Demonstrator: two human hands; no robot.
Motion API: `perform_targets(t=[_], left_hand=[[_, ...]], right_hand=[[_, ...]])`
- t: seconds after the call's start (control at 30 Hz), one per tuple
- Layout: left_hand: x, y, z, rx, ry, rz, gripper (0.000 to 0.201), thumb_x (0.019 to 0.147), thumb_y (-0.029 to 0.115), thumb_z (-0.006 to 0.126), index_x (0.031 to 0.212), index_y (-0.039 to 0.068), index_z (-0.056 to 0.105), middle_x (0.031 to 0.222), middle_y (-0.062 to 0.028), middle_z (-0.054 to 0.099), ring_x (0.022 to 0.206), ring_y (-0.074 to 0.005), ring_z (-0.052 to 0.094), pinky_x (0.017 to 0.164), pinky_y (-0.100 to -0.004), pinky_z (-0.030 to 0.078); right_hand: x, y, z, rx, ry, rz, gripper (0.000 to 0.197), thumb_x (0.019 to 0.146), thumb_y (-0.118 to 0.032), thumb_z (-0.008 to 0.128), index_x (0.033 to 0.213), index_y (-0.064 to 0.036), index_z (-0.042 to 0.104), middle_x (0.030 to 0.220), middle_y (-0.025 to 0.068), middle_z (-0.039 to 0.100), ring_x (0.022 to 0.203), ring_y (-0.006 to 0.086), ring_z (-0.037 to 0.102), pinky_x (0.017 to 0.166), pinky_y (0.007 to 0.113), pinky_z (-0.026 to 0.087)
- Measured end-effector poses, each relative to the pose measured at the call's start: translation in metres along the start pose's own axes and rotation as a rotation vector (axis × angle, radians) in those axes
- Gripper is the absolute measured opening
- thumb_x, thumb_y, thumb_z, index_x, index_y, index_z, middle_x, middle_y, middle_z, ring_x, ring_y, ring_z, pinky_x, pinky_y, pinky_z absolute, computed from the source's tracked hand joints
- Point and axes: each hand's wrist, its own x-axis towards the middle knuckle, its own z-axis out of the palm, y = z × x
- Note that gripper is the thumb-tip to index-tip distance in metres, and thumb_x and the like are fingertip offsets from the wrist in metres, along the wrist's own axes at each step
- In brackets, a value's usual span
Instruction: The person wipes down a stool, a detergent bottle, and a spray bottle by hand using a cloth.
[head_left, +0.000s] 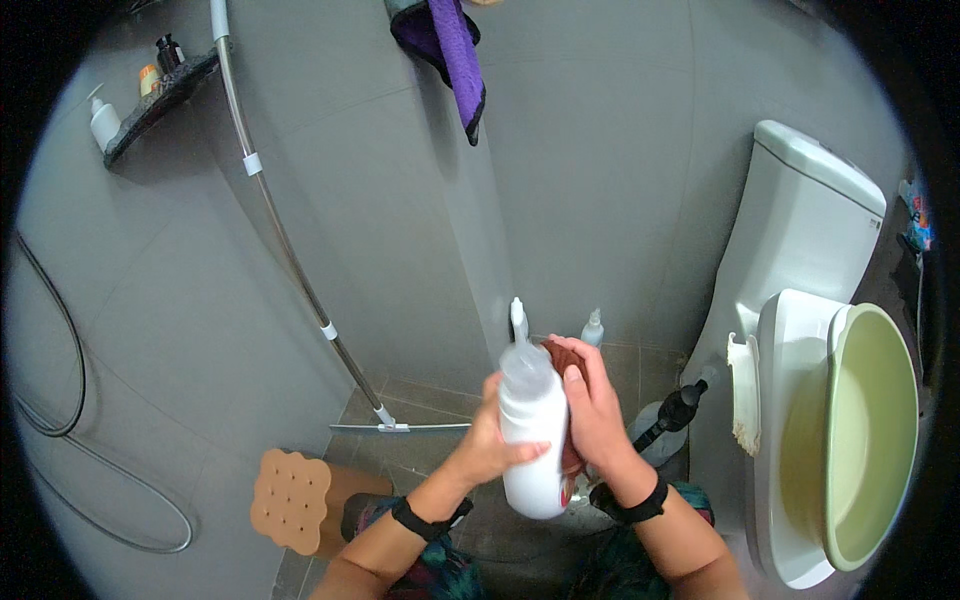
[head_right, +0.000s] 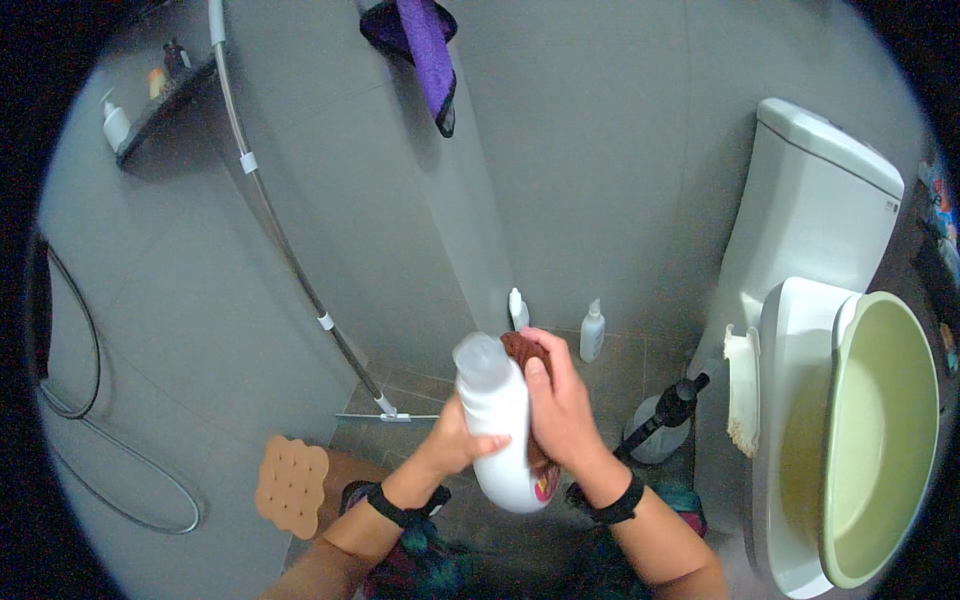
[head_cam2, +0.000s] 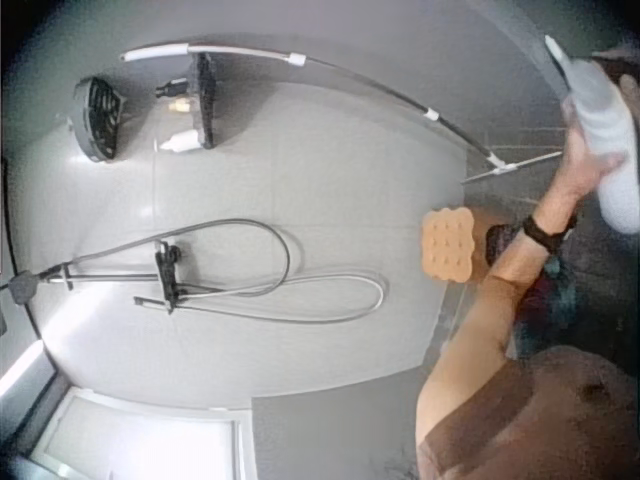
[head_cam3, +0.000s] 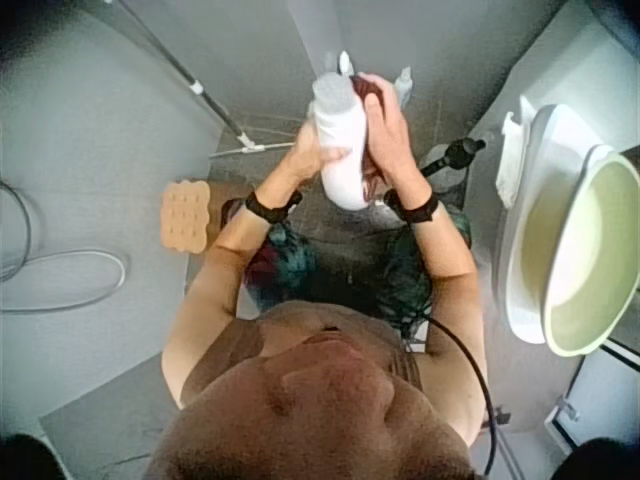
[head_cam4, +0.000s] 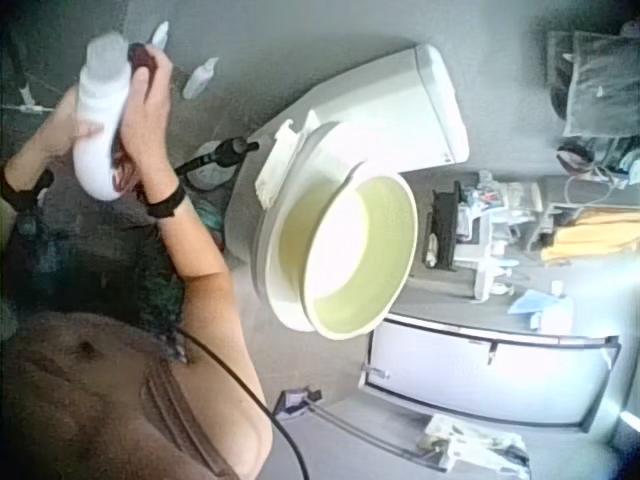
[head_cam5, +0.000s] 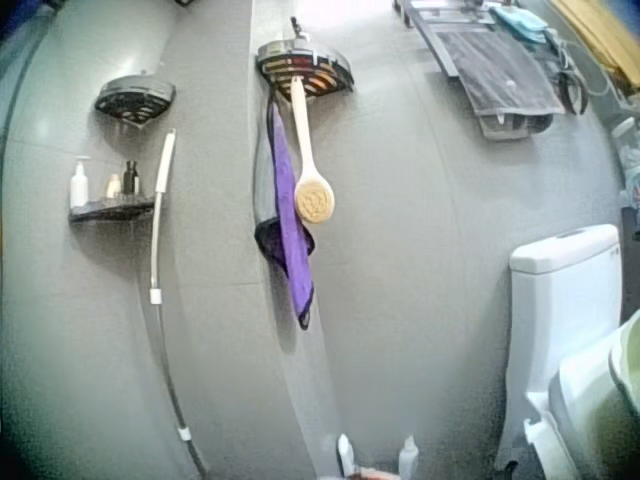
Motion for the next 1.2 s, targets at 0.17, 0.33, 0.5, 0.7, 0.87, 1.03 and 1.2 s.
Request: perform_targets(t=[0.17,0.33,0.5,0.7,0.87,1.03,1.2], left_hand=[[-0.005,0.025,0.016,0.343,-0.208,0.2,0.082,0.063,0.036,0.084,0.13,0.001,0.05,0.137,-0.0184,0.037,0.135,-0.0345,0.03,0.111,-0.0463,0.028],[0.0,0.03,-0.006,0.294,-0.165,0.268,0.083,0.062,0.035,0.084,0.13,0.001,0.05,0.138,-0.0186,0.04,0.137,-0.0352,0.029,0.112,-0.0471,0.026],[-0.003,0.035,-0.011,0.352,-0.195,0.301,0.085,0.06,0.035,0.084,0.13,0.001,0.05,0.137,-0.0188,0.04,0.136,-0.035,0.03,0.112,-0.0463,0.026],[-0.016,0.045,-0.009,-0.052,-0.071,0.215,0.091,0.06,0.036,0.085,0.134,0.0,0.046,0.132,-0.0122,0.048,0.125,-0.0253,0.047,0.106,-0.0404,0.036],[-0.012,0.052,-0.015,-0.262,0.076,0.14,0.098,0.057,0.033,0.084,0.138,-0.001,0.041,0.125,-0.0105,0.056,0.115,-0.0231,0.056,0.101,-0.0375,0.043],[-0.007,0.061,-0.018,-0.213,0.079,0.132,0.094,0.058,0.034,0.084,0.135,-0.001,0.043,0.121,-0.0104,0.057,0.112,-0.0205,0.058,0.097,-0.0358,0.046],[-0.002,0.046,-0.027,-0.108,0.054,0.151,0.102,0.056,0.035,0.084,0.138,0.0,0.036,0.121,-0.0086,0.054,0.112,-0.0206,0.056,0.098,-0.0366,0.045]], right_hand=[[0.024,0.025,-0.03,0.198,-0.148,0.458,0.026,0.102,-0.02,0.048,0.11,-0.001,0.062,0.103,0.0067,0.067,0.097,0.0163,0.062,0.087,0.03,0.048],[-0.003,-0.001,-0.005,-0.045,0.016,-0.05,0.025,0.099,-0.014,0.047,0.112,-0.0001,0.062,0.116,0.015,0.062,0.114,0.0249,0.057,0.101,0.036,0.042],[-0.002,-0.002,-0.007,-0.186,-0.046,-0.408,0.026,0.098,-0.013,0.045,0.114,-0.0003,0.06,0.122,0.0172,0.061,0.118,0.0297,0.056,0.107,0.041,0.038],[0.005,0.053,-0.003,0.202,-0.069,0.596,0.037,0.103,-0.03,0.04,0.109,-0.0006,0.061,0.099,0.0072,0.065,0.094,0.0146,0.058,0.084,0.031,0.047],[-0.023,0.073,0.009,-0.064,0.069,0.523,0.038,0.103,-0.03,0.04,0.121,-0.002,0.058,0.103,0.0124,0.065,0.091,0.0198,0.06,0.083,0.033,0.048],[-0.054,0.044,0.026,-0.274,0.181,0.091,0.034,0.103,-0.019,0.044,0.132,-0.0031,0.052,0.123,0.0184,0.062,0.114,0.0276,0.06,0.096,0.034,0.046],[-0.044,-0.008,0.022,-0.075,0.035,0.003,0.029,0.103,-0.014,0.043,0.127,-0.0034,0.054,0.112,0.0129,0.064,0.102,0.0197,0.062,0.09,0.031,0.048]])
